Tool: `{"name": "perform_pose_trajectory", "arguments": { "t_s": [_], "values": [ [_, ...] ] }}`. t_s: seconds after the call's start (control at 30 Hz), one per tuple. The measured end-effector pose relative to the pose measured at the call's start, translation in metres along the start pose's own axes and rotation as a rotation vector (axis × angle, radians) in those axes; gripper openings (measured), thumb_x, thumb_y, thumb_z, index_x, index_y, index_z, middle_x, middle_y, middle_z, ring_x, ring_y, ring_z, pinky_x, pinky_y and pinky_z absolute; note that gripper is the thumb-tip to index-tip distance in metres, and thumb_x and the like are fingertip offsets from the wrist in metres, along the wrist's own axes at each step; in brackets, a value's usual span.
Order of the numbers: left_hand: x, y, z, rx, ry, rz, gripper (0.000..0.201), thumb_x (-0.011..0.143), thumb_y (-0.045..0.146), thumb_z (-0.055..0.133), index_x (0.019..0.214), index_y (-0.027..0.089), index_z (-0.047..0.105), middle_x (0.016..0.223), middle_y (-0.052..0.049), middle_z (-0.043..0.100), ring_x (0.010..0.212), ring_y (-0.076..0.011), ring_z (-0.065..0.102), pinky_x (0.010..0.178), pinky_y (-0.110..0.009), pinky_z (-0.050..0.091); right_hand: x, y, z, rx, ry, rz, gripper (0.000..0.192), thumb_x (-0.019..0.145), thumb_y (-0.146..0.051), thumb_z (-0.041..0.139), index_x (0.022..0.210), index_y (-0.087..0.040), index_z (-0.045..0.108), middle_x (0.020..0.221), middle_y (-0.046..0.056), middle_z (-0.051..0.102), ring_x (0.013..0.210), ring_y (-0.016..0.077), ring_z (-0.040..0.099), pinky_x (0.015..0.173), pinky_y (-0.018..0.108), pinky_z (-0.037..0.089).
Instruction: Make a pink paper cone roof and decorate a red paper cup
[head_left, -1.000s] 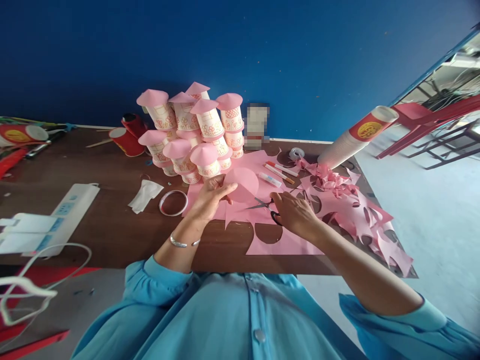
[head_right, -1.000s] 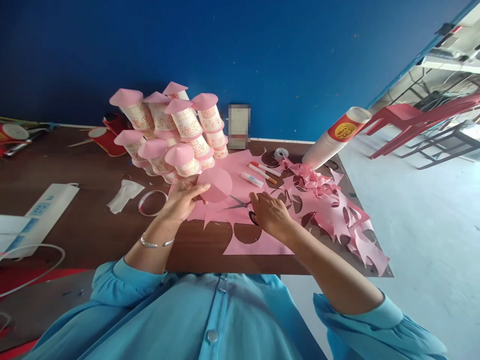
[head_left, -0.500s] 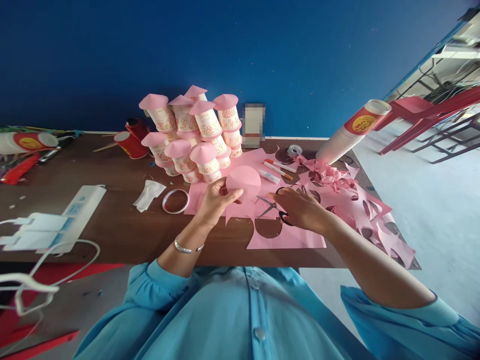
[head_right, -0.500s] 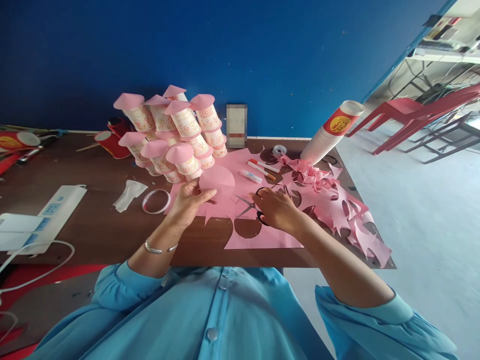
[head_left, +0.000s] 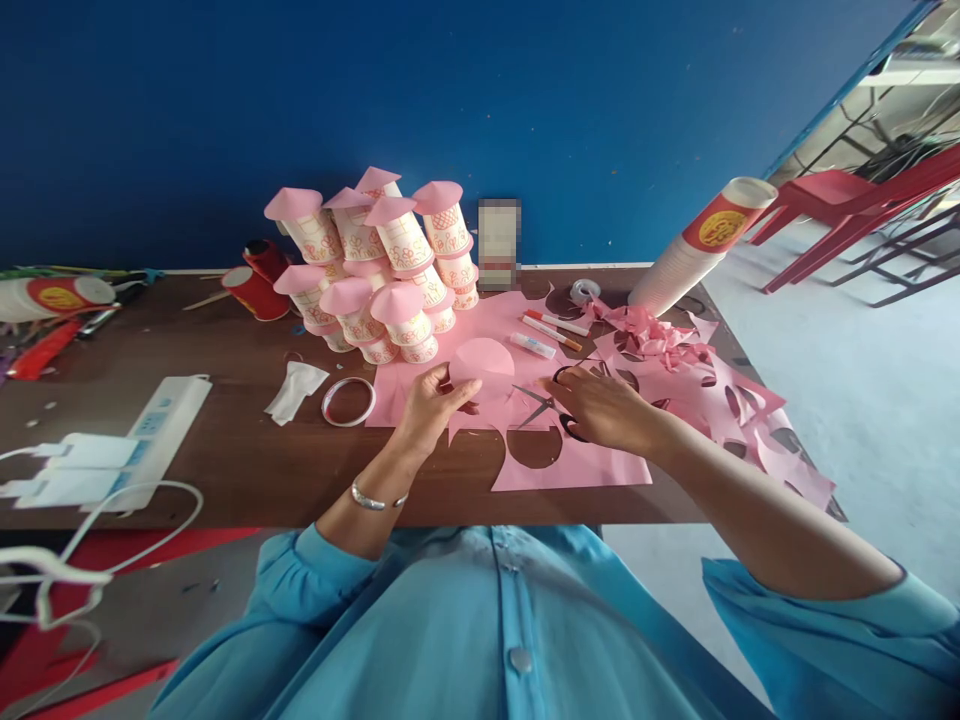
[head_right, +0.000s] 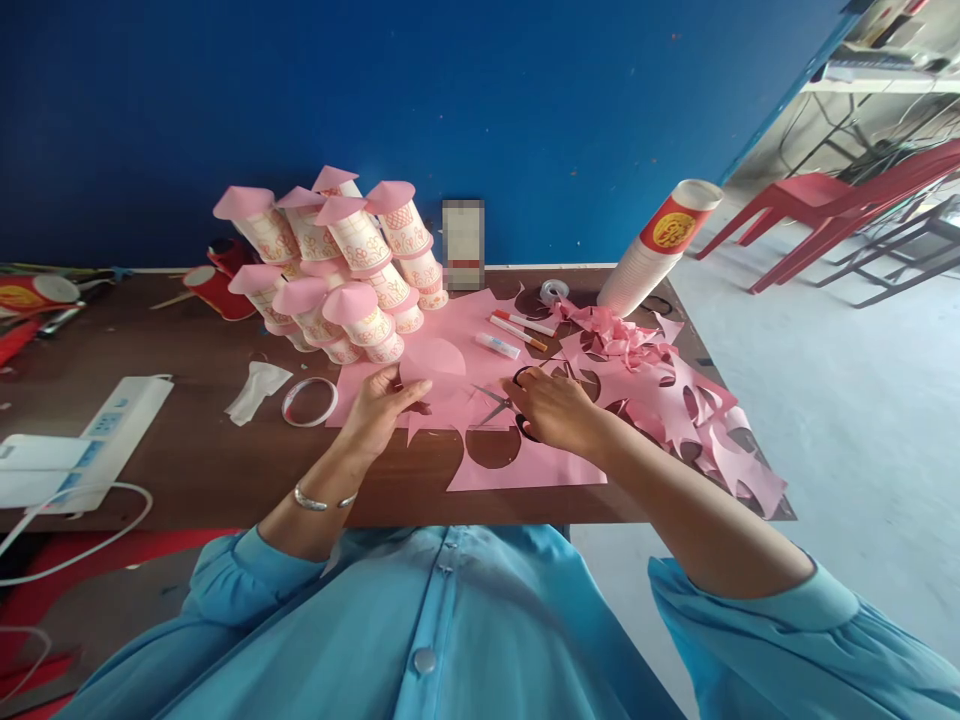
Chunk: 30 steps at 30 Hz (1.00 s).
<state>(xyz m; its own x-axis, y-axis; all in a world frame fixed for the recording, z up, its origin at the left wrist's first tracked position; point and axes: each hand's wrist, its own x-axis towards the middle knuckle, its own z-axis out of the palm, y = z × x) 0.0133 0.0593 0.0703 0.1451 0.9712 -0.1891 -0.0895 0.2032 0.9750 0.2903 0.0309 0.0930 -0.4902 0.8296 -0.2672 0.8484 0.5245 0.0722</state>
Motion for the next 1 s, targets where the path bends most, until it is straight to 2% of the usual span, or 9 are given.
{"name": "perform_pose_trajectory", "arguments": {
  "t_s": [0.13, 0.23, 0.4, 0.47, 0.6, 0.73, 0.9, 1.0],
  "values": [
    [0.003, -0.007, -0.001, -0.009, 0.022, -0.047, 0.056, 0.056, 0.051, 0.102, 0.087, 0.013, 0.076, 0.074, -0.001, 0.073, 0.059, -0.0138, 0.068, 0.060, -0.031, 0.064, 0.006, -0.004, -0.012, -0.084, -0.104, 0.133, 0.039, 0.100, -0.011, 0.064, 0.138, -0.009, 0.065, 0.122, 0.022, 0.076, 0.118, 0.0357, 0.072, 0.073, 0.034, 0.048],
    [0.004, -0.011, -0.004, -0.021, 0.027, -0.059, 0.058, 0.056, 0.055, 0.102, 0.087, 0.014, 0.075, 0.071, 0.000, 0.072, 0.055, -0.0132, 0.067, 0.058, -0.029, 0.063, 0.008, -0.008, -0.017, -0.095, -0.150, 0.178, 0.031, 0.104, -0.011, 0.058, 0.134, -0.010, 0.068, 0.116, 0.021, 0.078, 0.109, 0.0341, 0.075, 0.070, 0.034, 0.047],
    [0.005, -0.019, -0.013, -0.008, 0.027, -0.104, 0.059, 0.053, 0.056, 0.103, 0.082, 0.015, 0.072, 0.070, 0.000, 0.074, 0.055, -0.0134, 0.069, 0.060, -0.028, 0.063, 0.005, -0.006, -0.009, -0.085, -0.070, 0.094, 0.026, 0.104, -0.021, 0.066, 0.126, -0.014, 0.077, 0.130, 0.022, 0.073, 0.130, 0.0389, 0.065, 0.083, 0.039, 0.052],
    [0.007, -0.023, -0.015, 0.003, 0.031, -0.116, 0.062, 0.051, 0.058, 0.103, 0.082, 0.014, 0.071, 0.069, -0.001, 0.074, 0.055, -0.0133, 0.069, 0.059, -0.027, 0.062, 0.004, -0.001, -0.003, -0.047, -0.037, 0.116, 0.024, 0.102, -0.021, 0.068, 0.122, -0.014, 0.079, 0.136, 0.023, 0.069, 0.129, 0.0383, 0.065, 0.086, 0.039, 0.053],
    [0.011, -0.028, -0.017, 0.020, 0.027, -0.118, 0.064, 0.051, 0.060, 0.102, 0.082, 0.014, 0.071, 0.069, 0.000, 0.073, 0.057, -0.0123, 0.070, 0.060, -0.025, 0.062, 0.007, 0.015, 0.005, 0.085, -0.073, 0.188, 0.028, 0.103, -0.022, 0.068, 0.129, -0.018, 0.078, 0.125, 0.016, 0.074, 0.113, 0.0310, 0.073, 0.080, 0.034, 0.050],
    [0.012, -0.027, -0.017, 0.056, 0.004, -0.127, 0.064, 0.049, 0.056, 0.104, 0.084, 0.013, 0.073, 0.071, 0.000, 0.074, 0.057, -0.0123, 0.071, 0.060, -0.025, 0.064, 0.008, 0.026, 0.010, 0.124, -0.061, 0.198, 0.030, 0.103, -0.029, 0.072, 0.132, -0.022, 0.076, 0.133, 0.012, 0.073, 0.107, 0.0276, 0.076, 0.078, 0.031, 0.049],
    [0.013, -0.031, -0.018, 0.122, -0.016, -0.139, 0.060, 0.043, 0.052, 0.106, 0.072, 0.012, 0.071, 0.066, 0.001, 0.070, 0.054, -0.0137, 0.071, 0.055, -0.025, 0.064, 0.006, 0.025, 0.019, 0.139, -0.024, 0.223, 0.033, 0.105, -0.019, 0.063, 0.135, -0.012, 0.073, 0.130, 0.021, 0.075, 0.116, 0.0350, 0.075, 0.083, 0.035, 0.051],
    [0.014, -0.034, -0.019, 0.152, -0.018, -0.121, 0.058, 0.045, 0.050, 0.105, 0.073, 0.012, 0.072, 0.067, 0.001, 0.071, 0.056, -0.0133, 0.071, 0.055, -0.024, 0.065, 0.005, 0.025, 0.022, 0.188, -0.024, 0.185, 0.039, 0.100, -0.015, 0.066, 0.138, -0.019, 0.073, 0.134, 0.016, 0.075, 0.121, 0.0310, 0.073, 0.086, 0.032, 0.051]
  ]
}}
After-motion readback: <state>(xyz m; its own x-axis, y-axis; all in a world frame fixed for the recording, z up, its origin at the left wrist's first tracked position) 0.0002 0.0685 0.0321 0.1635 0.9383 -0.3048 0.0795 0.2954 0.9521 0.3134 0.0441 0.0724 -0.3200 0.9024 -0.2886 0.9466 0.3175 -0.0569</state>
